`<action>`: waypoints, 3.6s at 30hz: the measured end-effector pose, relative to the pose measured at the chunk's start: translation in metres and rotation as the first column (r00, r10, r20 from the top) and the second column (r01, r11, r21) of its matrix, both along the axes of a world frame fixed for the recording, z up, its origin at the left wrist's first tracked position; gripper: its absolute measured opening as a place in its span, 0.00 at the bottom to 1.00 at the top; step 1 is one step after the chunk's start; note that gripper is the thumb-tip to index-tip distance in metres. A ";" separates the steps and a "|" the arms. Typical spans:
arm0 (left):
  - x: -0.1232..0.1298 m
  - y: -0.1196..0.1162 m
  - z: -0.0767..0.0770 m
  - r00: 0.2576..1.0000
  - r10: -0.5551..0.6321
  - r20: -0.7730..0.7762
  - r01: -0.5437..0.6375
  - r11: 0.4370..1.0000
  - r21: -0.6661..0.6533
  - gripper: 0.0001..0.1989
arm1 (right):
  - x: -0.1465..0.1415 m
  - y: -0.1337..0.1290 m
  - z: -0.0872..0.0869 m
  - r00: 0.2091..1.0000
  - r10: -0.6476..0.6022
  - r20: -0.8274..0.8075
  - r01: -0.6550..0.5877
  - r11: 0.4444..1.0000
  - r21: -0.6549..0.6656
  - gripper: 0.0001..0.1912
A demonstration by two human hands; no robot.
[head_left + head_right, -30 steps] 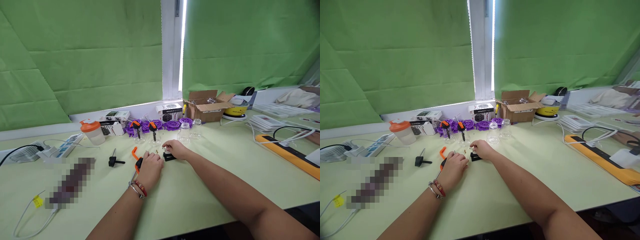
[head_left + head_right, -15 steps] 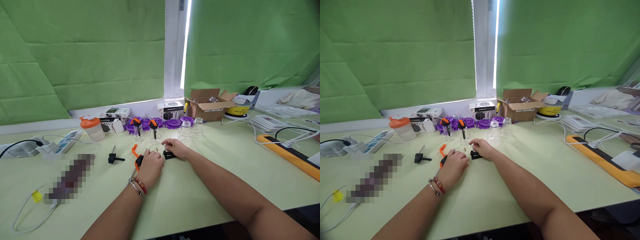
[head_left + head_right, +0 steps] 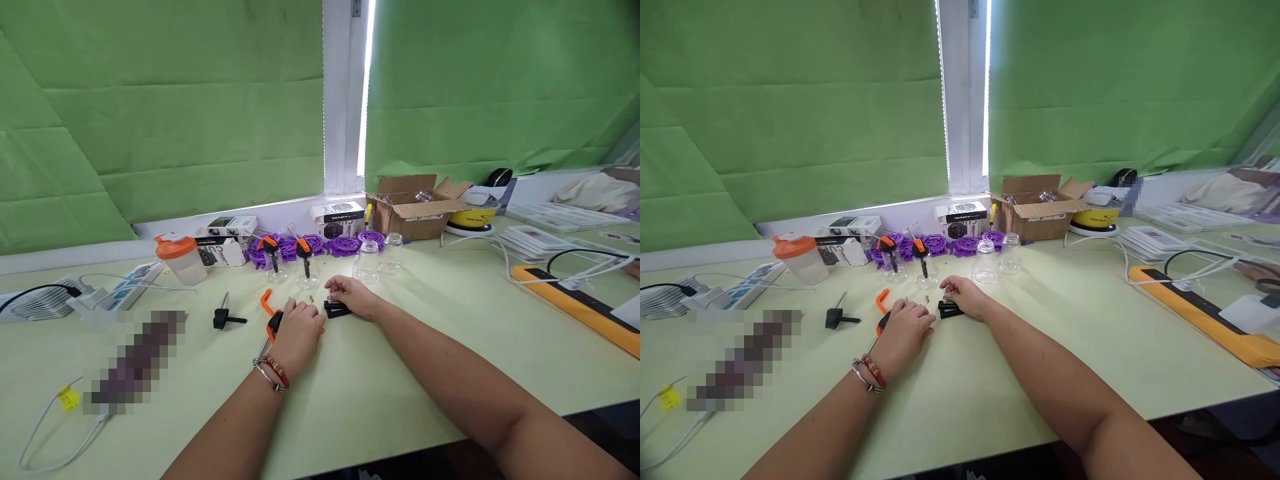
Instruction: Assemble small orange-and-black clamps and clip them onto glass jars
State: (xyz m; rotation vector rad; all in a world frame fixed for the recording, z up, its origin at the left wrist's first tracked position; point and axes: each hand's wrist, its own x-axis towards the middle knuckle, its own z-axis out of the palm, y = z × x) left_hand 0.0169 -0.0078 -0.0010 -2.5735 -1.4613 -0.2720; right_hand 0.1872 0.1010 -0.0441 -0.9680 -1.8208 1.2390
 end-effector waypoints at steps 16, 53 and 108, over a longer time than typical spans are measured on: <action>-0.062 0.008 0.028 0.818 0.459 0.347 -0.489 0.872 -0.002 0.14 | 0.028 0.012 0.004 0.842 -0.205 0.499 0.068 0.958 0.280 0.18; -0.049 -0.002 0.030 0.409 0.401 0.820 0.385 0.738 -0.554 0.20 | -0.021 -0.080 0.048 0.958 0.254 -0.133 -0.286 0.883 -0.372 0.15; -0.052 0.004 0.022 0.419 0.396 0.817 0.315 0.781 -0.540 0.12 | -0.037 -0.096 0.031 0.915 0.307 -0.261 -0.390 0.839 -0.379 0.37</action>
